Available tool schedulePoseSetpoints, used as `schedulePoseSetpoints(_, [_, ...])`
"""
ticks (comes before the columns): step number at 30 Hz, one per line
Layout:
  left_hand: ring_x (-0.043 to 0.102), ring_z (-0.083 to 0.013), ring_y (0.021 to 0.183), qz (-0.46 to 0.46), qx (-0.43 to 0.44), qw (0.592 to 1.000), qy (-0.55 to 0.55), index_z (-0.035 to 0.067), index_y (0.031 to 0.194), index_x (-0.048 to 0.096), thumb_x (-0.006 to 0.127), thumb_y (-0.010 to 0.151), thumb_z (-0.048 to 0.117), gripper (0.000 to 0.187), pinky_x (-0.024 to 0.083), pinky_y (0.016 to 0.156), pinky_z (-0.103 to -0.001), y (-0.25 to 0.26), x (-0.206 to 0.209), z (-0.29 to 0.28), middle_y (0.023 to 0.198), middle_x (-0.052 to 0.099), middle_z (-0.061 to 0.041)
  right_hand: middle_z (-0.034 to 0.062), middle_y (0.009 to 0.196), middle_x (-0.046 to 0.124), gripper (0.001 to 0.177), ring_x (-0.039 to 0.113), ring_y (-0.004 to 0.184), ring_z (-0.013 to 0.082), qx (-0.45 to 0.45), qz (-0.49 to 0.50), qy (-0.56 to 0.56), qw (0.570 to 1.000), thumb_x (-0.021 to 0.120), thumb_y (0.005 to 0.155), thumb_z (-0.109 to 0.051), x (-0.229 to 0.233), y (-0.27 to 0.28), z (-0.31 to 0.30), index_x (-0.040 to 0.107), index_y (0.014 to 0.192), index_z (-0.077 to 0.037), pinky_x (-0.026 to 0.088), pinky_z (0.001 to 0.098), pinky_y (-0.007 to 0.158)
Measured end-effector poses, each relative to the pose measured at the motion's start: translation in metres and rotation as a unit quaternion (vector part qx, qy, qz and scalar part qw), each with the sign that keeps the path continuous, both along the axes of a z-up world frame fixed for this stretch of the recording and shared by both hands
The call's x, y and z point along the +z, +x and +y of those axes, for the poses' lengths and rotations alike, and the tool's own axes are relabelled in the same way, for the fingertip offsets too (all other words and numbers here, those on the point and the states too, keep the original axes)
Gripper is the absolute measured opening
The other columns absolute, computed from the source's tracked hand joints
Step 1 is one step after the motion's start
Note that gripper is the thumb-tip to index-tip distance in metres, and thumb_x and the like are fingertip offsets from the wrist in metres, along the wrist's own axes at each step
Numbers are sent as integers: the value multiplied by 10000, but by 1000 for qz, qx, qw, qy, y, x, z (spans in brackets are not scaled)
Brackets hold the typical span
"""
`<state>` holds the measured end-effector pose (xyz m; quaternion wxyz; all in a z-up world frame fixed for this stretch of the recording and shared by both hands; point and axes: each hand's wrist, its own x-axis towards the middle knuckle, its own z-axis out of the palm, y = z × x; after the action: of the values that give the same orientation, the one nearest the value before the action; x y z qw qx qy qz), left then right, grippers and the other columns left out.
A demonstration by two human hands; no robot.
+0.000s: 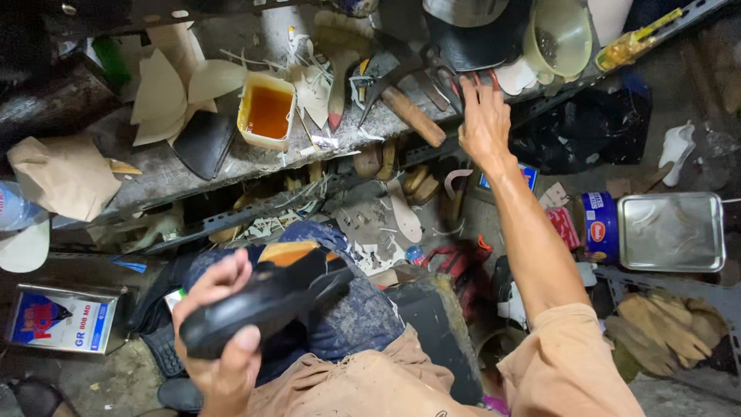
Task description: The person repairs a black sandal by stitching the sole to the upper using a needle and thread. They also use a knife to scrape the sole and a hammer to tap the shoe, working in a cluttered workshop.
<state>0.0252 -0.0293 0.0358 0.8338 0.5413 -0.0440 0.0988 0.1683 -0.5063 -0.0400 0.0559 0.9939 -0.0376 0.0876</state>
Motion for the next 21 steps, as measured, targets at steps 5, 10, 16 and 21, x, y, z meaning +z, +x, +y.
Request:
schedulePoseSetpoints(5, [682, -468, 1196, 37, 20, 998, 37, 22, 1315, 473, 656, 835, 185, 538, 551, 1164, -593, 11, 46, -8, 1203, 645, -295, 328, 1188, 543, 600, 523, 1070, 530, -45, -55, 129, 989, 530, 812, -69, 18, 11, -1, 499, 1407, 2, 436, 585, 923])
schedulePoseSetpoints(10, [709, -366, 1283, 247, 30, 935, 254, 95, 1288, 414, 532, 786, 176, 522, 620, 971, -506, -5, 134, 47, 1263, 694, -268, 203, 1335, 616, 418, 572, 1244, 346, 2, -145, 334, 932, 591, 962, -123, 63, -51, 42, 580, 1368, -23, 401, 416, 1065])
schedulePoseSetpoints(16, [676, -381, 1238, 159, 128, 956, 212, 25, 1510, 413, 583, 1029, 310, 584, 630, 1053, -477, -15, 74, 57, 1351, 599, -329, 27, 671, 701, 280, 649, 614, 141, -186, 55, 590, 783, 553, 902, -325, 102, -141, 181, 705, 1070, -161, 517, 335, 695])
schedulePoseSetpoints(21, [666, -400, 1095, 89, 112, 972, 187, -74, 1465, 442, 503, 1040, 543, 751, 607, 963, -446, -12, 34, 63, 1197, 610, -343, 98, 1155, 706, 448, 705, 992, 164, 46, 399, 733, 549, 506, 1015, -313, 101, -193, 244, 510, 1351, -16, 562, 324, 954])
